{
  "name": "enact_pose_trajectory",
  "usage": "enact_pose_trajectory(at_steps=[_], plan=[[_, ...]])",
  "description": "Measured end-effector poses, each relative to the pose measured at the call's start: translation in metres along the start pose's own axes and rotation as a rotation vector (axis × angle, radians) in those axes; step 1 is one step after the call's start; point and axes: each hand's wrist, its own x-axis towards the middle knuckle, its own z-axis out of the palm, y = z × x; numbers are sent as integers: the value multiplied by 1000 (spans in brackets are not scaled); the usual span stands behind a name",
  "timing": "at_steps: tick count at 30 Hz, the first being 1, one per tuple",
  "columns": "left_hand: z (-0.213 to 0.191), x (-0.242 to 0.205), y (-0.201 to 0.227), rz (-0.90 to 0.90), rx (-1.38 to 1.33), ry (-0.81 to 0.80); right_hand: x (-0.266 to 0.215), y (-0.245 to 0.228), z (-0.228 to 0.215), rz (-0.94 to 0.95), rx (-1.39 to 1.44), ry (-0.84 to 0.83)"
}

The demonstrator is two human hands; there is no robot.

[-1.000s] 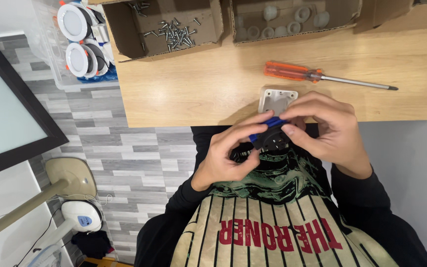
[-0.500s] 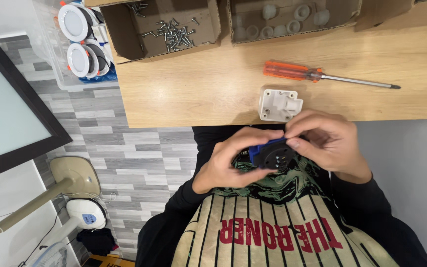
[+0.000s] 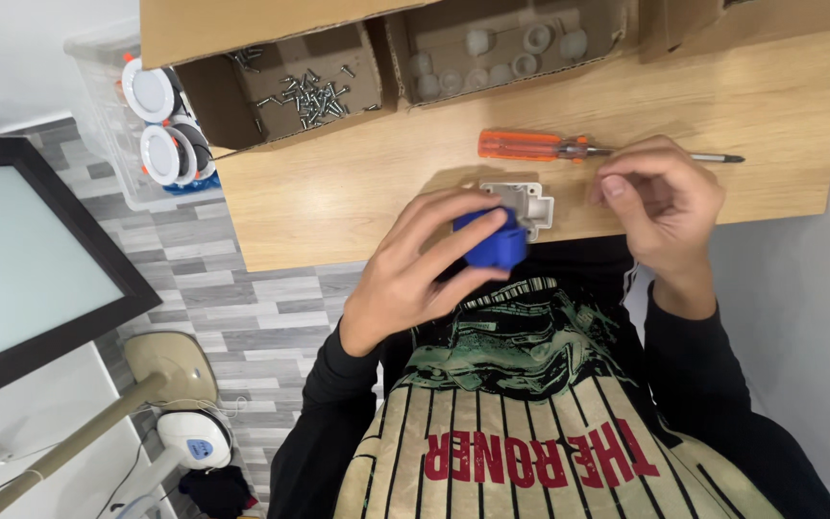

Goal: The person assembles a small electrical component by attaching a white plastic housing to a blue base. They use an orange screwdriver to tighten screws into the blue base, securing the parts together. The person handles the components and the screwdriver throughout the process.

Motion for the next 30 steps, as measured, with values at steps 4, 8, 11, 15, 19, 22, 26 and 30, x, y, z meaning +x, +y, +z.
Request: enact_pose_trajectory(at_steps=[4, 8, 11, 15, 19, 22, 26, 30], plan=[[-6, 30, 8, 37, 51, -50, -1, -4, -1, -6, -33, 2], [-4, 40, 7, 20, 69, -92, 2, -4, -2, -26, -54, -8], [-1, 42, 6, 20, 92, -118, 3, -5, -2, -18, -69, -21], [0, 42, 5, 12, 102, -131, 2, -3, -3, -1, -49, -23], [0, 42, 4, 8, 104, -128, 2, -1, -3, -15, -68, -21], [0, 42, 2, 9, 113, -128, 4, -2, -2, -20, -83, -25], [0, 41, 1, 4, 137, -126, 6, -3, -2, -43, -84, -37], [5, 39, 0, -21, 139, -127, 7, -5, -2, -42, -85, -44]])
